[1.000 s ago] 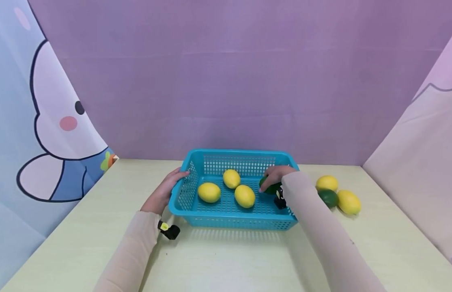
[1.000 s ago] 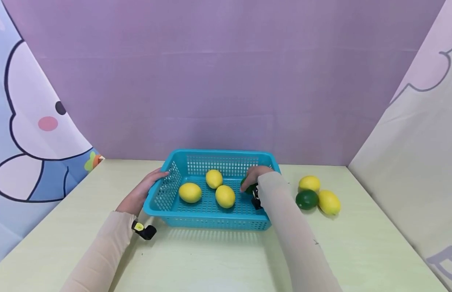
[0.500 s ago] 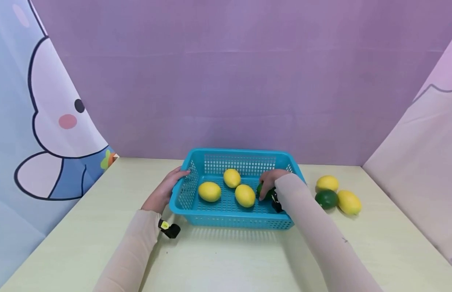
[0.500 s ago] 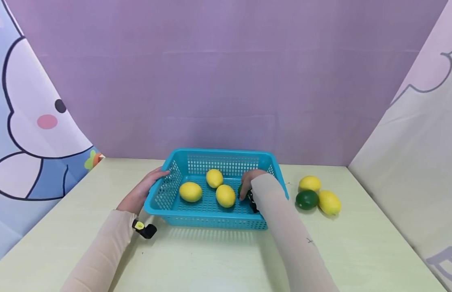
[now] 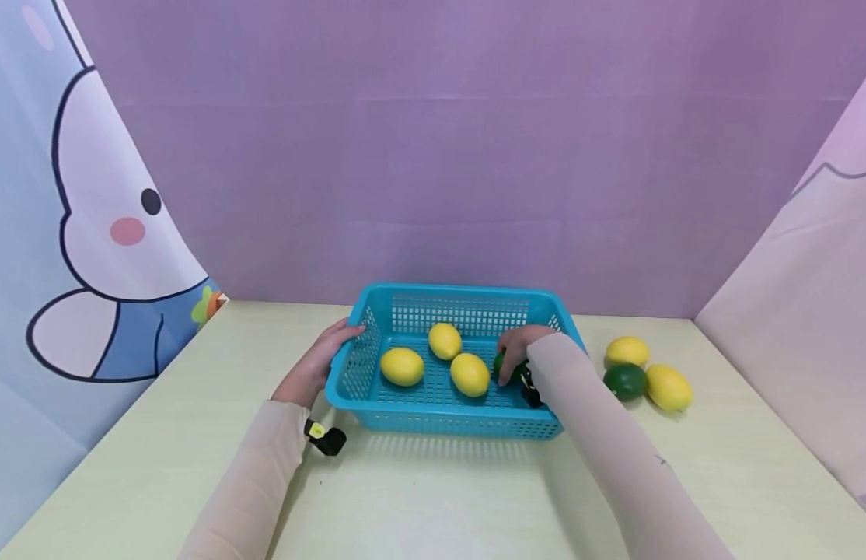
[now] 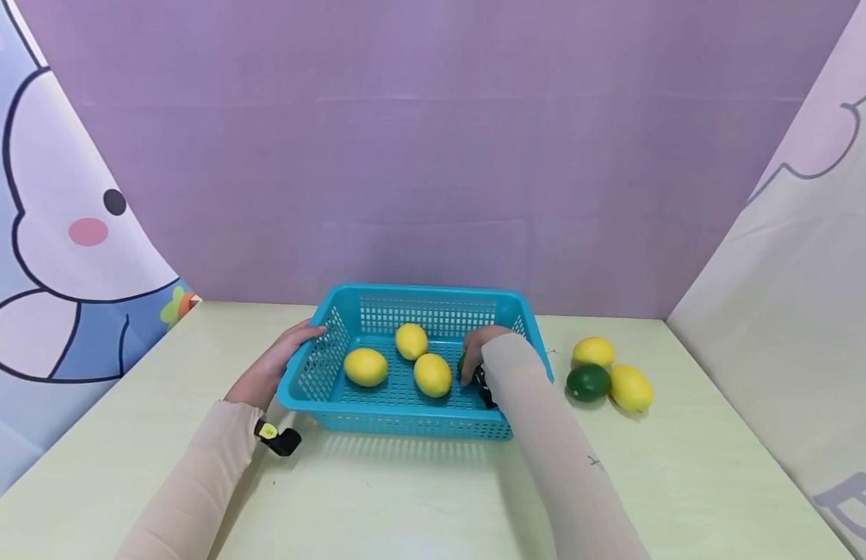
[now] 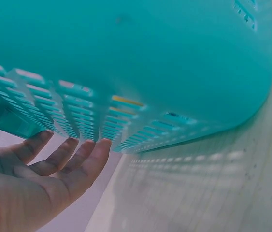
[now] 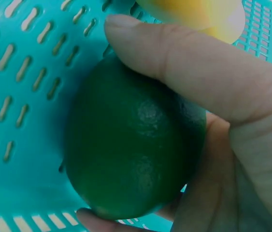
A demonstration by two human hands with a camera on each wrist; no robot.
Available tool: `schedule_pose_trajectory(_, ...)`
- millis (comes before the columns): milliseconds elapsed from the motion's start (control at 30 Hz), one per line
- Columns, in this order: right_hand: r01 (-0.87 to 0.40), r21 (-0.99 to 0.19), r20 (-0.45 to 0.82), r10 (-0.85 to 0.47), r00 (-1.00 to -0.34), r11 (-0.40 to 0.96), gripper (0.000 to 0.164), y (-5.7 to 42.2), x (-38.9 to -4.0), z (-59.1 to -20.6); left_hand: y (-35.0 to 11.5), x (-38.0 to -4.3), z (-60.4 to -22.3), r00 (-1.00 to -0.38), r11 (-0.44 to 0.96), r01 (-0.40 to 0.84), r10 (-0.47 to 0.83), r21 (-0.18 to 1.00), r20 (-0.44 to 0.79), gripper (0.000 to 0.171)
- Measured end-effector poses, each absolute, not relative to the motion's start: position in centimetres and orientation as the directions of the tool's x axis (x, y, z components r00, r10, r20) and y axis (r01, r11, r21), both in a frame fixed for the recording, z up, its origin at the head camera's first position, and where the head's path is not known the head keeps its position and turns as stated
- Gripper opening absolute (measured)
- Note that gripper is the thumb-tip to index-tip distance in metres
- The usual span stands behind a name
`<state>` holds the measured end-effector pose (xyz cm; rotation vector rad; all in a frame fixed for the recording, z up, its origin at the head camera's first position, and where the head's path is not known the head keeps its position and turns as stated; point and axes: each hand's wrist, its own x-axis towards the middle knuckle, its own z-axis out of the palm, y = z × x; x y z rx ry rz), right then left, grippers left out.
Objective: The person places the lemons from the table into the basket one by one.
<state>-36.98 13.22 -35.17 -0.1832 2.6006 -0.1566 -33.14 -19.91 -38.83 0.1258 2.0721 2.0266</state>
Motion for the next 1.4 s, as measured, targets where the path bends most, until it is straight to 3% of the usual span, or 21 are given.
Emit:
schedule_pose_trajectory(433,-0.09,-0.141,-0.498,-0.149,-0.854,0.986,0.071,12.8,-35.6,-34.1,-20.3,-32.4,-38.3,-0.964,0.034,-0.099,0.244,0.995,-0.104,0.061)
schedule_pose_trajectory(833,-0.125,-0.181,-0.464,-0.197,-0.864,0.975,0.043,13.4,-36.3,-33.5,-20.4,-32.2,-38.2,-0.963,0.03,-0.102,0.249,0.994,-0.106,0.061)
schedule_pose_trajectory(1133,-0.124,-0.429,-0.443,-0.328,-0.834,0.895,0.053,15.8,-36.2,-31.1,-20.3,-32.3,-37.9,-0.964,0.037,-0.1,0.243,0.994,-0.106,0.061)
schedule_pose_trajectory(1400,-0.201,-0.596,-0.338,-0.47,-0.815,0.777,0.057,18.2,-35.7,-29.5,-20.3,-32.4,-38.0,-0.965,0.038,-0.114,0.234,0.993,-0.12,0.061)
